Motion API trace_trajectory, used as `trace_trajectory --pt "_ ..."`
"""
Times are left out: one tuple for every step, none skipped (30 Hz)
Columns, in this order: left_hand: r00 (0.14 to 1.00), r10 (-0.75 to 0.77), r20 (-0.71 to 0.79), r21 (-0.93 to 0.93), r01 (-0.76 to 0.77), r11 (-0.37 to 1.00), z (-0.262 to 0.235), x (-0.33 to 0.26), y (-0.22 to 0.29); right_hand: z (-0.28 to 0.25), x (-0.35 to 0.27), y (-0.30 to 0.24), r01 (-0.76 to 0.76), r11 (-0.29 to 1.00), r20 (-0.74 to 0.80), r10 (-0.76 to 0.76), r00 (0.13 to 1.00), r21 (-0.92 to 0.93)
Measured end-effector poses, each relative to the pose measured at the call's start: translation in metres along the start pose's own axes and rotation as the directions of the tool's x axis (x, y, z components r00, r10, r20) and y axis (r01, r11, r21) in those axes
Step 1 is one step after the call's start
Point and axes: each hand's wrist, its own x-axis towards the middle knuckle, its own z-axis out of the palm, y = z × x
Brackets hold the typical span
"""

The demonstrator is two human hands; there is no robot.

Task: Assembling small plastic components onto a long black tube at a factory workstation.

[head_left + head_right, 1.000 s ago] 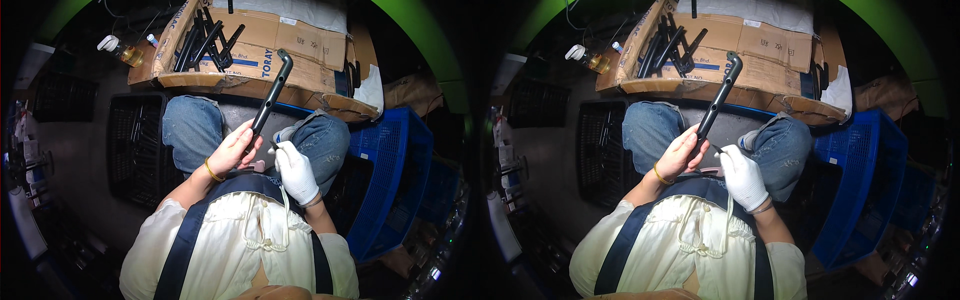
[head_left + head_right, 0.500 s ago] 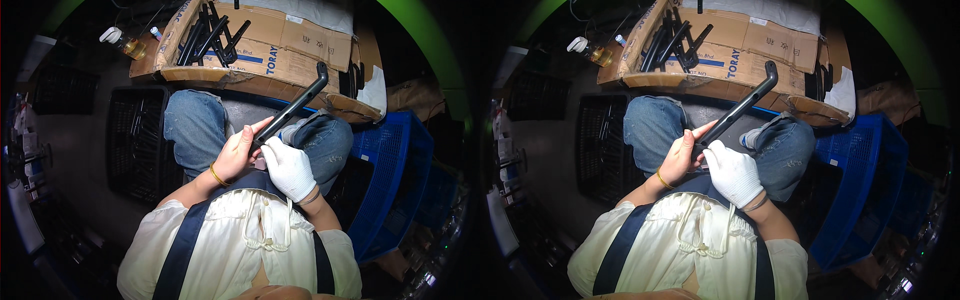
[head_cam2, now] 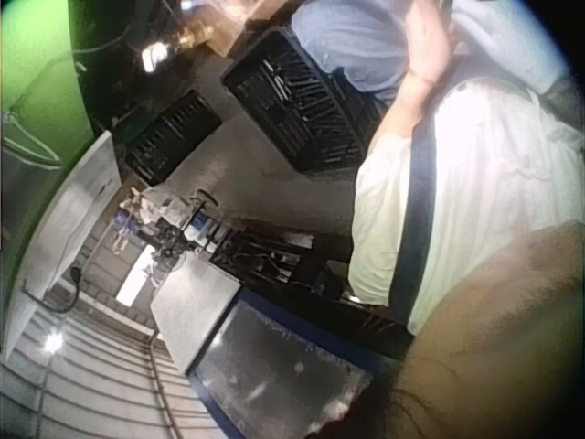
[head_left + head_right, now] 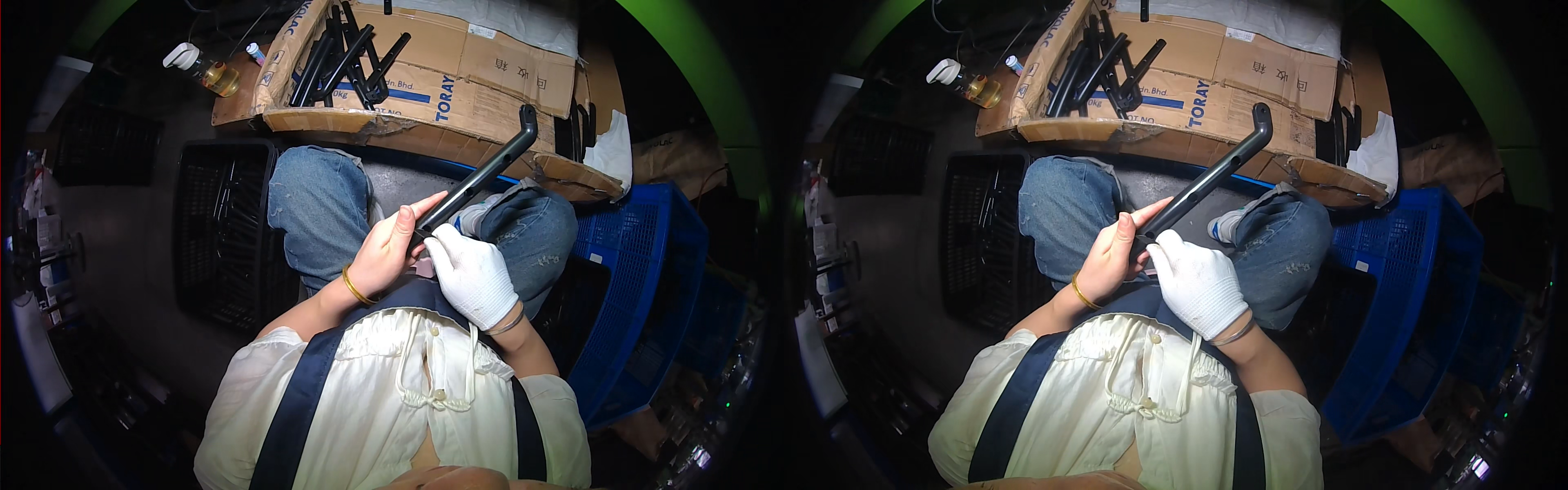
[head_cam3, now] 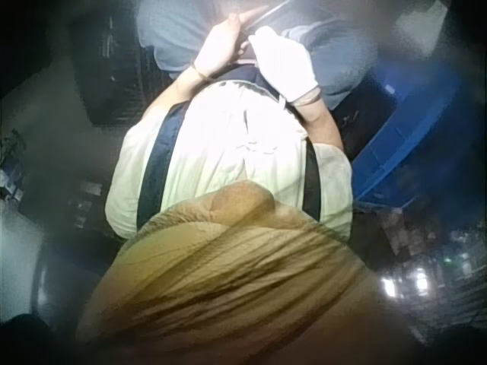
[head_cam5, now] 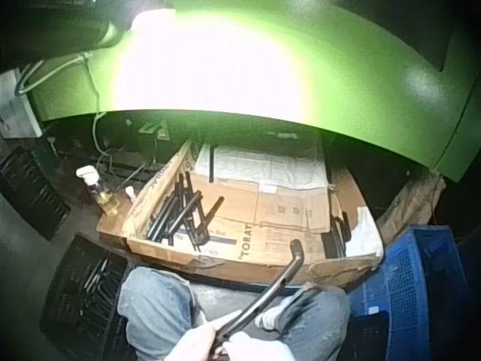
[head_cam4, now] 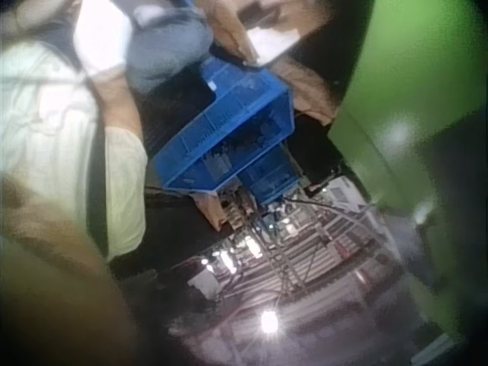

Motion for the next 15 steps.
trace_trajectory --pt "1.0 0.0 0.002 0.0 0.0 1.0 0.0002 0.0003 -0.0001 -0.0019 0.0001 0.0005 -0.01 1.0 0.026 0.01 1.0 -0.017" --pt "1.0 0.005 0.009 0.005 -0.005 1.0 0.0006 0.0008 -0.0006 -0.0035 0.0002 0.0012 -0.019 0.999 0.052 0.021 0.998 -0.034" --pt "1.0 0.01 0.015 0.01 -0.01 1.0 0.0009 0.0011 -0.0006 -0.0045 0.0005 0.0019 -0.021 0.999 0.051 0.022 0.998 -0.035" --pt "1.0 0.01 0.014 0.01 -0.01 1.0 0.0013 0.001 -0.0003 -0.0047 0.0007 0.0035 0.0 0.999 0.068 0.003 0.998 -0.047" --pt "1.0 -0.002 0.01 0.014 0.002 1.0 0.0017 0.0007 0.0008 -0.0048 0.001 0.0048 0.021 0.998 0.085 -0.016 0.996 -0.058" --pt "1.0 -0.014 0.005 0.018 0.014 1.0 0.002 0.0006 0.0016 -0.0045 0.0014 0.0059 0.022 0.998 0.086 -0.017 0.996 -0.058" --pt "1.0 -0.014 0.005 0.018 0.014 1.0 0.0023 0.0007 0.0021 -0.0043 0.0016 0.0068 0.046 0.996 0.081 -0.04 0.996 -0.075" --pt "1.0 -0.024 0.005 0.007 0.024 1.0 0.0027 0.0009 0.0026 -0.0044 0.002 0.0073 0.07 0.993 0.077 -0.063 0.995 -0.091" --pt "0.999 -0.034 0.005 -0.004 0.034 0.999 0.0029 0.0011 0.003 -0.0051 0.0023 0.0073 0.07 0.993 0.077 -0.063 0.995 -0.092" --pt "0.999 -0.034 0.004 -0.004 0.034 0.999 0.003 0.0008 0.003 -0.0056 0.0027 0.0073 0.084 0.99 0.087 -0.074 0.993 -0.114" --pt "1.0 -0.031 0.003 -0.005 0.031 1.0 0.0032 0.0004 0.003 -0.0061 0.003 0.0074 0.098 0.986 0.097 -0.085 0.992 -0.137" --pt "1.0 -0.027 0.001 -0.005 0.027 1.0 0.0034 0.0003 0.0032 -0.0067 0.0032 0.0078 0.098 0.986 0.096 -0.086 0.992 -0.136" --pt "1.0 -0.027 0.002 -0.004 0.027 1.0 0.0038 0.0005 0.0033 -0.0075 0.0031 0.0084 0.085 0.984 0.119 -0.066 0.991 -0.155" --pt "0.999 -0.032 0.006 -0.012 0.032 0.999 0.0043 0.0009 0.0035 -0.0085 0.0029 0.009 0.071 0.982 0.142 -0.047 0.989 -0.175" --pt "0.999 -0.038 0.01 -0.019 0.038 0.999 0.005 0.0013 0.0036 -0.0092 0.0027 0.01 0.071 0.982 0.14 -0.047 0.989 -0.175"
